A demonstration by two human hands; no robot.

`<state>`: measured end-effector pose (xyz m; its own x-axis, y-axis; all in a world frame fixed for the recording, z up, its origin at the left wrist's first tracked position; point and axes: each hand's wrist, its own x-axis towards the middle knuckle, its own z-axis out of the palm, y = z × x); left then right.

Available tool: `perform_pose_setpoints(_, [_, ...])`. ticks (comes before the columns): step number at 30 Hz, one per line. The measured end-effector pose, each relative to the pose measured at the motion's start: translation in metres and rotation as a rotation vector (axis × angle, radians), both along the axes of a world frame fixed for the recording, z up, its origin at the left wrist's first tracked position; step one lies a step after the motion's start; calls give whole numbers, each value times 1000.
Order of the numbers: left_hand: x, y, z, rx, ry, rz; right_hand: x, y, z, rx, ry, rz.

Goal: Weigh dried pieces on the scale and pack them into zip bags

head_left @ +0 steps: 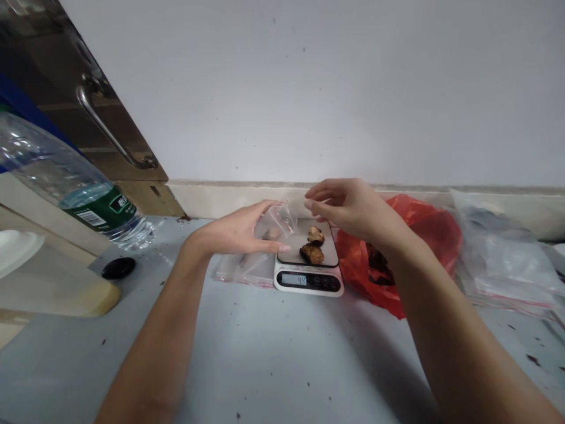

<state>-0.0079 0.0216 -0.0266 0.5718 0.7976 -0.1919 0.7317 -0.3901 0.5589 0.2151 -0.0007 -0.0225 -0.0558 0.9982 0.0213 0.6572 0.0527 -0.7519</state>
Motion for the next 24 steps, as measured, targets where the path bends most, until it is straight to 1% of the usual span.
perform_pose_setpoints(1, [-1,0,0,4,11,8,2,1,-2,-49,-114,-23])
perform_pose_setpoints(2, [-2,0,1,7,16,16,4,2,-4,-122,-220,-15])
perform_pose_setpoints(4, [-3,0,2,-2,24,22,6,3,-9,-286,-365,95])
perform_pose_setpoints(5, [-4,0,2,-3,24,24,6,4,-11,-344,-406,171])
perform_pose_setpoints(6, [-5,0,2,-2,23,24,5,4,-13,-369,-435,235])
perform_pose_setpoints(8, [-5,0,0,8,12,19,0,4,-15,-344,-486,299])
perform_pose_setpoints(13, [-5,3,-7,13,42,-24,-12,5,-15,-313,-557,280])
perform_pose_setpoints(17, [-1,4,-12,23,119,-49,-9,8,-16,-273,-544,207])
perform_pose_setpoints(24, [4,3,-17,38,156,-64,-3,12,-22,-259,-471,207])
